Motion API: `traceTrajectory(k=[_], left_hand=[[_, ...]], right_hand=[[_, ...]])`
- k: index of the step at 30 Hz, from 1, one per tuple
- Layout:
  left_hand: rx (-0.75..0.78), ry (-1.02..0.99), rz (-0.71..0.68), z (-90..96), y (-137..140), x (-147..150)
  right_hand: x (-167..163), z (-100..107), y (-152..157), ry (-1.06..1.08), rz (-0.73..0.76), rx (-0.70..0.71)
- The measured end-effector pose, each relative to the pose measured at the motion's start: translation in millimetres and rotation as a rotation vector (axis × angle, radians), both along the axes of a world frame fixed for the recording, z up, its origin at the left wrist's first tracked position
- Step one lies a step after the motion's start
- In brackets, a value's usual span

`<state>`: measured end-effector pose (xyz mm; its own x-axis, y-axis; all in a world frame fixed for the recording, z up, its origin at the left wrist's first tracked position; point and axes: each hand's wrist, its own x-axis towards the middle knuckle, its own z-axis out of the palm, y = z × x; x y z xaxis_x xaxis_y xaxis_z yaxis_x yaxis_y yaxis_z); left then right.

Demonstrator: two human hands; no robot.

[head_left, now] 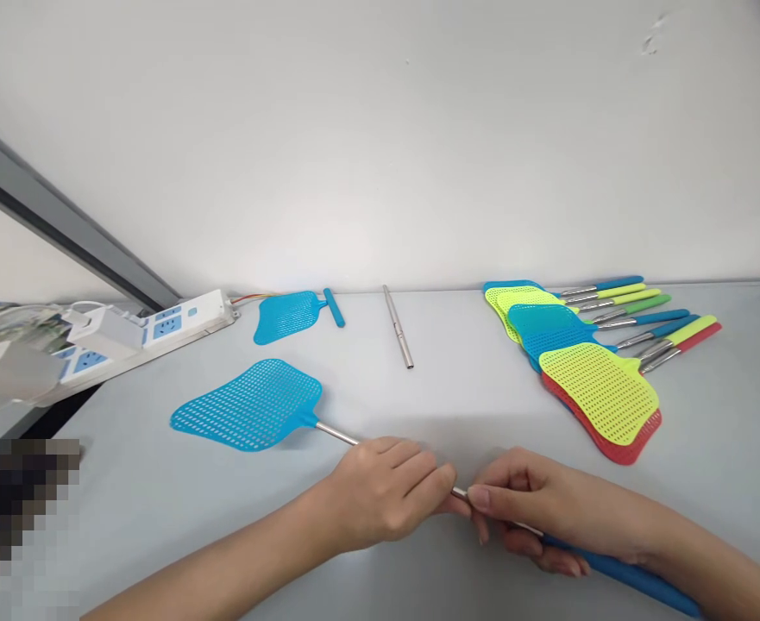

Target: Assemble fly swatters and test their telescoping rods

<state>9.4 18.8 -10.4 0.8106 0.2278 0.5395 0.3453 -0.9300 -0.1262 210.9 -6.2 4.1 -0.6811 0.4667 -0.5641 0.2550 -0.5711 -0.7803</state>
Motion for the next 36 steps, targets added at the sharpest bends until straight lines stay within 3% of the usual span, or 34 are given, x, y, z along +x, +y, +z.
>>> traceTrajectory(k=[21, 36], left_hand=[[0.114, 0.001, -0.065, 2.2, 14.7, -10.8], [0.138, 0.025, -0.032, 3.2, 19.8, -13.5]], right_hand=[[-1.2, -1.1, -1.7, 0.022, -0.041, -0.004], [0.6, -0.6, -1.4, 0.021, -0.054, -0.018]])
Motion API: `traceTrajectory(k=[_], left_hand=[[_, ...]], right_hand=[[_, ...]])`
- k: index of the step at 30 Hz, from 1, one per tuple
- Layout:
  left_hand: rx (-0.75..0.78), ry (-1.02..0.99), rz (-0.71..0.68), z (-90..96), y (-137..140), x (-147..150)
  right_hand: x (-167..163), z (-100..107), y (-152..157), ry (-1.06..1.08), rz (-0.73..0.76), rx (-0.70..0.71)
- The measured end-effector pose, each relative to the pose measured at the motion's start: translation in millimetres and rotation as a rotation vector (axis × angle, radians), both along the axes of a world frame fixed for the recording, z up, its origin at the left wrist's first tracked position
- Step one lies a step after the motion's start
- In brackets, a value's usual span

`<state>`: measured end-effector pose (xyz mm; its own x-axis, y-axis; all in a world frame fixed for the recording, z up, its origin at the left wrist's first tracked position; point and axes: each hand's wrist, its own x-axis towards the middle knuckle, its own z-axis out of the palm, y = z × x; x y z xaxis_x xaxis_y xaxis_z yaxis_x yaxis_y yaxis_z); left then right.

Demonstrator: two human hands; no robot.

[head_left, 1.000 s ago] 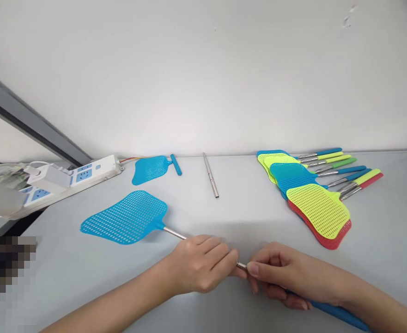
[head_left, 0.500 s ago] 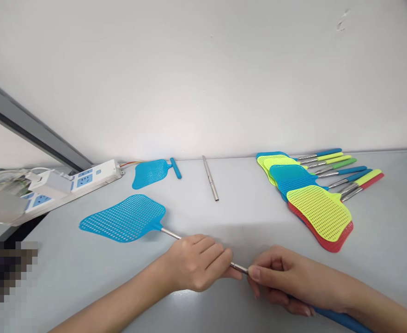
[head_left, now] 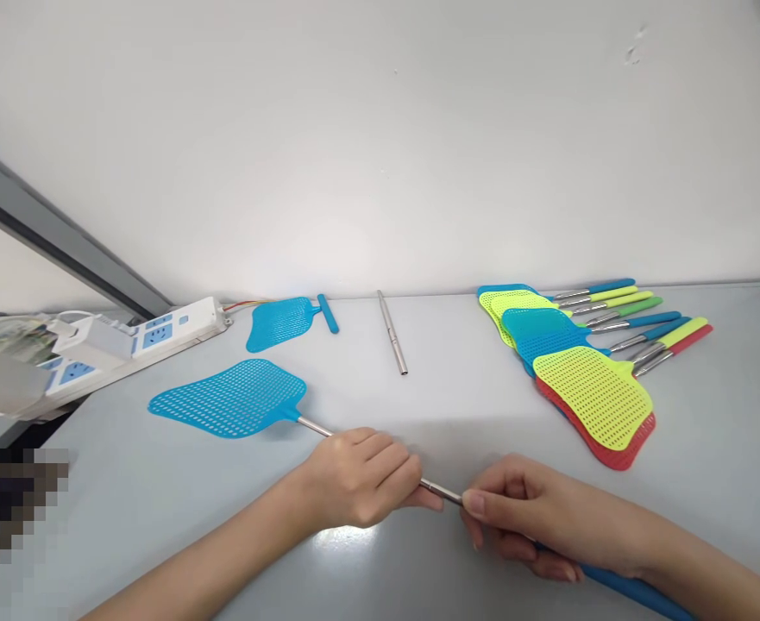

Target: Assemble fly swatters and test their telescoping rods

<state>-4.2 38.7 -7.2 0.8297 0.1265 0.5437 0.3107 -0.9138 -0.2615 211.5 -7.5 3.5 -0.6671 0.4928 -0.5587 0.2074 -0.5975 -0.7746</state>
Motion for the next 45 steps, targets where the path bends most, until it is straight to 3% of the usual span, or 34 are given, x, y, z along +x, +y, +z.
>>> traceTrajectory(k=[12, 32, 45], left_hand=[[0.030, 0.013, 0.004, -3.0, 4.5, -4.7], [-0.059, -0.028, 0.080, -8.4, -2.0, 3.0], [-0.147, -0.008, 0.093, -5.8, -1.8, 3.2]], right_hand=[[0.3, -1.5, 0.9, 0.017, -0.011, 0.008], [2.8, -2.8, 2.9, 0.066, -0.020, -0.077], [2.6, -5.6, 0.8, 0.054, -0.016, 0.021]])
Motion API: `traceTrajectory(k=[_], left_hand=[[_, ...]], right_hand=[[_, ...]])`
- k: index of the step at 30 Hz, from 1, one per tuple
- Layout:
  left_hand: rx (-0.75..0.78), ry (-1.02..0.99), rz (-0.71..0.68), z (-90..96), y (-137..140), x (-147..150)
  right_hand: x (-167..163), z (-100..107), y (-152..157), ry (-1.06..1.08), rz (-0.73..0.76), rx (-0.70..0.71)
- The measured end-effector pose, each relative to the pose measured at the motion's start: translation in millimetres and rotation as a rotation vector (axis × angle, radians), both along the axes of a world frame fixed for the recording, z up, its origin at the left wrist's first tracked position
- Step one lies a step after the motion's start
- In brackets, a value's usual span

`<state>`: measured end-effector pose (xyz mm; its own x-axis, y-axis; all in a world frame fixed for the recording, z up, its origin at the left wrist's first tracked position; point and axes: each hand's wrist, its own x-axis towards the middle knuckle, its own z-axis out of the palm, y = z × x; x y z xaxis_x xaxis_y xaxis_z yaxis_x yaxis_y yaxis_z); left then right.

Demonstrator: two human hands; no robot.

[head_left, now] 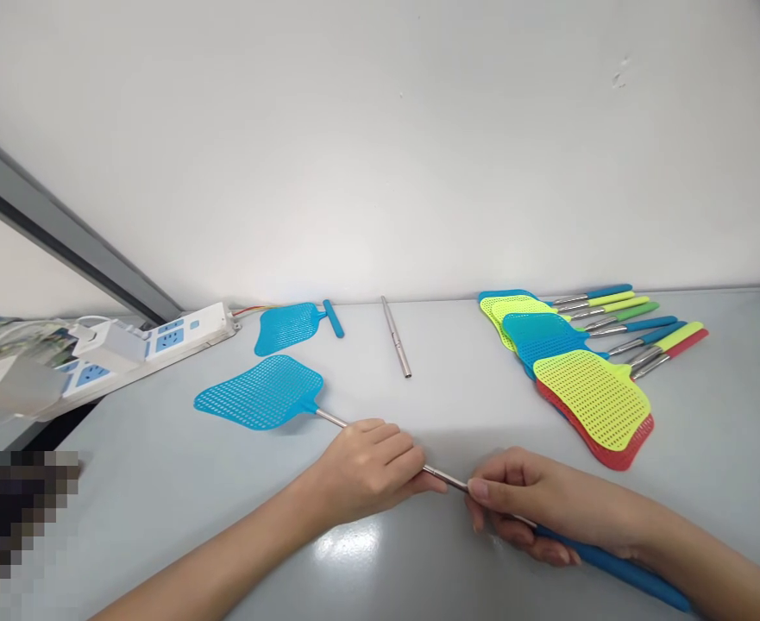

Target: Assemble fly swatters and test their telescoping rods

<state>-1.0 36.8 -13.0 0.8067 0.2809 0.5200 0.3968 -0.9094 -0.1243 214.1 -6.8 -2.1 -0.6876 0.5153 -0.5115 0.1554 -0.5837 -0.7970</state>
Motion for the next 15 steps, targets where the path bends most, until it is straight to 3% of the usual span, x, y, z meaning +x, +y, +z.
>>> traceTrajectory(k=[15], left_hand=[[-0.049, -0.019, 0.013, -0.4, -2.7, -1.3]], right_hand=[[1.0, -1.4, 0.6, -0.017, 0.020, 0.064]])
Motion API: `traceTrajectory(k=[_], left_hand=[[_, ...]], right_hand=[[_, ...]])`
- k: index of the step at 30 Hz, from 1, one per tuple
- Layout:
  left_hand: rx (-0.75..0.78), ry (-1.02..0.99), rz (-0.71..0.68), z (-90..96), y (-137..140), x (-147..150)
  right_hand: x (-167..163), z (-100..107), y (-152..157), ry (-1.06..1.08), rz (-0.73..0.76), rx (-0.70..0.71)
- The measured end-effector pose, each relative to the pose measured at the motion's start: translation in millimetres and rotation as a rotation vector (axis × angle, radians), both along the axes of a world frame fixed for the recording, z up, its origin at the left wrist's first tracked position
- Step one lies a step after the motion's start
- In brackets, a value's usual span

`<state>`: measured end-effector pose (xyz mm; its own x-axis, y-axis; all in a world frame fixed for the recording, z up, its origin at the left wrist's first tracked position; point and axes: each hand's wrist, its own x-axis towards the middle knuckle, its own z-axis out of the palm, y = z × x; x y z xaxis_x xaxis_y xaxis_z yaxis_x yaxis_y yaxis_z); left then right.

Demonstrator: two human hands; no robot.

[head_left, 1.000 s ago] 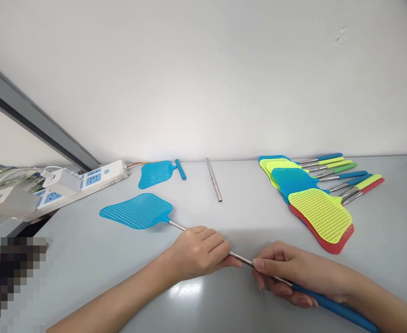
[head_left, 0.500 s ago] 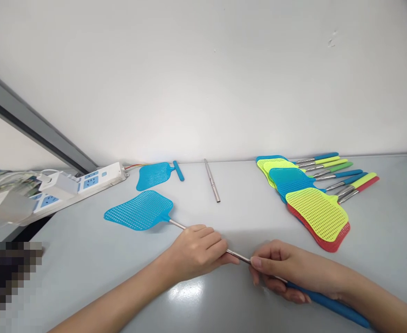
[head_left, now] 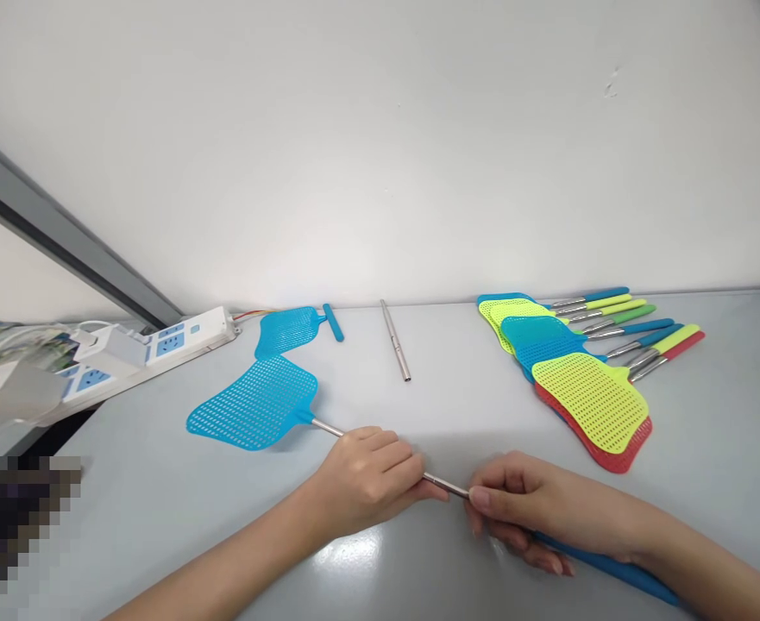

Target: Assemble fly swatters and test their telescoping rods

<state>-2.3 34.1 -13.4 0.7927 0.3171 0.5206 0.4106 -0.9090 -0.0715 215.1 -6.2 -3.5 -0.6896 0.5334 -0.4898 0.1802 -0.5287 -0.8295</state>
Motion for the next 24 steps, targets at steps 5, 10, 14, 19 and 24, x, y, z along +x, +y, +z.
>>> traceTrajectory(k=[5, 10, 14, 19, 24], left_hand=[[-0.020, 0.005, 0.003, -1.6, 0.1, -1.4], [0.017, -0.025, 0.000, -1.8, -0.7, -3.9], [0.039, -0.059, 0.037, -1.9, 0.0, -4.4], [0.003, -0.080, 0.150, -5.7, 2.1, -4.4], [-0.011, -0.138, 0.278, -4.8, 1.9, -3.7]], right_hand=[[-3.0, -0.6, -1.8, -0.008, -0.023, -0.014], [-6.4, 1.0, -2.4, -0.015, -0.173, 0.113], [0.0, 11.6, 0.8, 0.029, -0.474, 0.321], [6.6, 29.5, -5.6, 0.408, -0.501, 0.183], [-6.8, 18.8, -18.3, 0.514, -0.258, -0.082]])
